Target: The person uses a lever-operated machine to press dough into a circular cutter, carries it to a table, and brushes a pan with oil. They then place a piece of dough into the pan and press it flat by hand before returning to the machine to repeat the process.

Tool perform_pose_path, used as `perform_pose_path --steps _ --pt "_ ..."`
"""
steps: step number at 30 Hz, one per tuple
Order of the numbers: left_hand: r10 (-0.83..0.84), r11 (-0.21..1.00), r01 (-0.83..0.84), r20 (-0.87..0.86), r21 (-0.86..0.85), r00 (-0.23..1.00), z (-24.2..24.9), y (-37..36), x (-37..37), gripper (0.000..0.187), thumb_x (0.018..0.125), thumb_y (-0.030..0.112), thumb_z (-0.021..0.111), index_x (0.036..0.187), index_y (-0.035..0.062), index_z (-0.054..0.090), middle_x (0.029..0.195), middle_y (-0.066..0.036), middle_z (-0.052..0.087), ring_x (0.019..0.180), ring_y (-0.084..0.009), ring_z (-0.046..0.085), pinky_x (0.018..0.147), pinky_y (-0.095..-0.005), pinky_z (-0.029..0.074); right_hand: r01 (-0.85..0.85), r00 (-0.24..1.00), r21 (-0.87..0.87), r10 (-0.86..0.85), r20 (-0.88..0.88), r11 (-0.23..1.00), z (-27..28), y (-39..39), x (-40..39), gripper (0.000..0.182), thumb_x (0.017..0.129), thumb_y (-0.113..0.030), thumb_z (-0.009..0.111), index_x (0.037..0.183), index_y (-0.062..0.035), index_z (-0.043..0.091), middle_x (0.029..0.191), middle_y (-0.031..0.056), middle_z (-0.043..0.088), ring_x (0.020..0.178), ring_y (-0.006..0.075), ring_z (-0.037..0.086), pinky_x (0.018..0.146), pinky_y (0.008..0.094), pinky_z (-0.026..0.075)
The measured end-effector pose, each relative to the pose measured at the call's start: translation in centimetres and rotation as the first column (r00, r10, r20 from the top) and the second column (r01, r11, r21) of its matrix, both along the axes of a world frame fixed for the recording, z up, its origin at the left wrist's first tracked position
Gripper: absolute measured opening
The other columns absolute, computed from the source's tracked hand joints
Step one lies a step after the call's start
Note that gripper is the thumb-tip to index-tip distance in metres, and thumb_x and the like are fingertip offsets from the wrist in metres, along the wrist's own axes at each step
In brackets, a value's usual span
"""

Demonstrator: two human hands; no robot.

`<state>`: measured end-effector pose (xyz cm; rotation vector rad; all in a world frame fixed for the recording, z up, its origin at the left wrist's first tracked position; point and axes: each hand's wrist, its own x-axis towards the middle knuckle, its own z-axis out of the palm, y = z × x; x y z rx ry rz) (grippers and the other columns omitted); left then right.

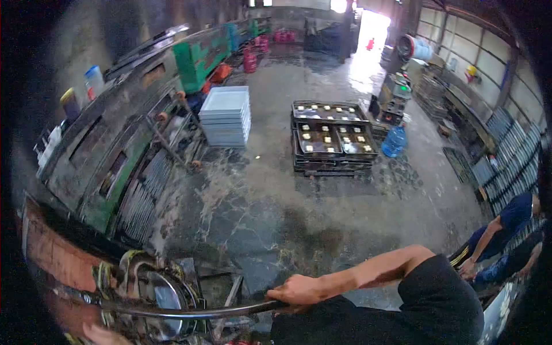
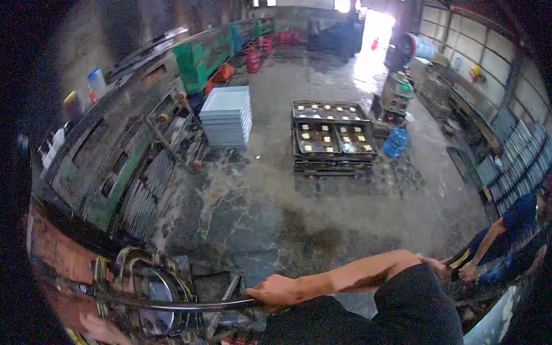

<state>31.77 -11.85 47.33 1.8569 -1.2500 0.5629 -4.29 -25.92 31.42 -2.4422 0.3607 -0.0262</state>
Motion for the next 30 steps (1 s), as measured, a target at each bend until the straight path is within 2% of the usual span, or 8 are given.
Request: perform_pose_path --steps 3,7,11,13,20,24,28,30 --pt "-0.222 0.933 0.181 0.098 0.312 0.970 2.7 -1.6 -2.6 0.024 0.076 0.025 0.067 0.091 0.0068 0.062 0.080 -0.013 0.062 0.078 -0.0306 0.063 0.071 -0.0412 0.051 0.022 1.000 0.028 -0.023 0.018 0.999 0.9 -0.2 1.2 0.028 0.084 -0.020 0.054 0.108 -0.0090 0.042 0.070 0.0178 0.061 0.070 0.0415 0.062 0.057 0.0520 0.047" --pt "-0.751 0.132 0.362 -0.146 0.923 0.644 -7.0 -7.3 -13.4 0.024 0.080 0.030 0.061 0.087 0.0073 0.062 0.072 -0.012 0.062 0.071 -0.0313 0.064 0.063 -0.0416 0.053 -0.080 0.997 0.034 0.080 -0.019 0.996 -3.2 -1.8 1.8 0.031 0.086 -0.028 0.056 0.107 -0.0100 0.042 0.069 0.0159 0.060 0.063 0.0401 0.060 0.052 0.0496 0.046" --pt "-0.807 0.180 0.324 -0.049 0.929 0.589 -17.6 -7.9 -15.2 0.012 0.079 0.015 0.057 0.072 0.0093 0.064 0.062 -0.007 0.067 0.052 -0.0227 0.067 0.056 -0.0351 0.054 -0.106 0.983 0.042 0.099 0.155 0.993 -11.6 -1.8 1.6 0.036 0.086 -0.038 0.059 0.105 -0.0115 0.043 0.070 0.0156 0.059 0.059 0.0393 0.058 0.049 0.0474 0.044" --pt "-0.754 0.180 0.265 -0.040 0.947 0.656 -16.4 -7.5 -15.9 0.012 0.080 0.016 0.057 0.073 0.0095 0.065 0.066 -0.009 0.068 0.057 -0.0233 0.068 0.055 -0.0363 0.054 -0.098 0.993 0.127 0.105 -0.050 0.987 -11.5 -1.4 1.5 0.035 0.086 -0.037 0.059 0.104 -0.0122 0.042 0.069 0.0165 0.059 0.058 0.0398 0.058 0.048 0.0474 0.043" --pt "-0.757 0.145 0.444 -0.189 0.884 0.625 -7.6 -6.9 -14.4 0.008 0.078 0.018 0.058 0.080 0.0124 0.062 0.067 -0.008 0.067 0.063 -0.0235 0.067 0.062 -0.0371 0.050 -0.101 0.994 0.103 0.097 0.042 0.990 1.1 -0.5 1.2 0.033 0.086 -0.034 0.058 0.100 -0.0085 0.042 0.061 0.0167 0.058 0.057 0.0401 0.059 0.048 0.0487 0.046" --pt "-0.646 -0.023 0.178 -0.151 0.984 0.748 -19.0 -7.5 -14.8 0.008 0.079 0.019 0.057 0.082 0.0138 0.062 0.072 -0.007 0.068 0.069 -0.0219 0.067 0.063 -0.0372 0.051 -0.105 0.983 0.080 0.091 0.157 0.991 -11.1 -1.3 3.1 0.038 0.082 -0.031 0.059 0.105 -0.0068 0.042 0.059 0.0173 0.058 0.054 0.0400 0.059 0.046 0.0505 0.046" --pt "-0.612 -0.015 0.211 -0.176 0.977 0.771 -15.9 -7.6 -16.3 0.012 0.077 0.019 0.060 0.084 0.0104 0.063 0.078 -0.009 0.069 0.076 -0.0265 0.067 0.068 -0.0381 0.054 -0.130 0.956 -0.024 0.132 0.261 0.991 -11.8 -1.6 2.6 0.039 0.082 -0.033 0.060 0.104 -0.0058 0.042 0.057 0.0161 0.058 0.052 0.0399 0.058 0.046 0.0502 0.047" --pt "-0.596 0.108 0.241 -0.132 0.964 0.792 -14.9 -8.1 -15.9 0.014 0.074 0.020 0.063 0.084 0.0093 0.063 0.078 -0.009 0.068 0.076 -0.0276 0.067 0.069 -0.0384 0.055 -0.112 0.993 0.034 0.112 -0.022 0.993 -9.4 -2.1 3.4 0.040 0.084 -0.036 0.060 0.103 -0.0053 0.043 0.064 0.0191 0.060 0.060 0.0411 0.061 0.053 0.0499 0.050"
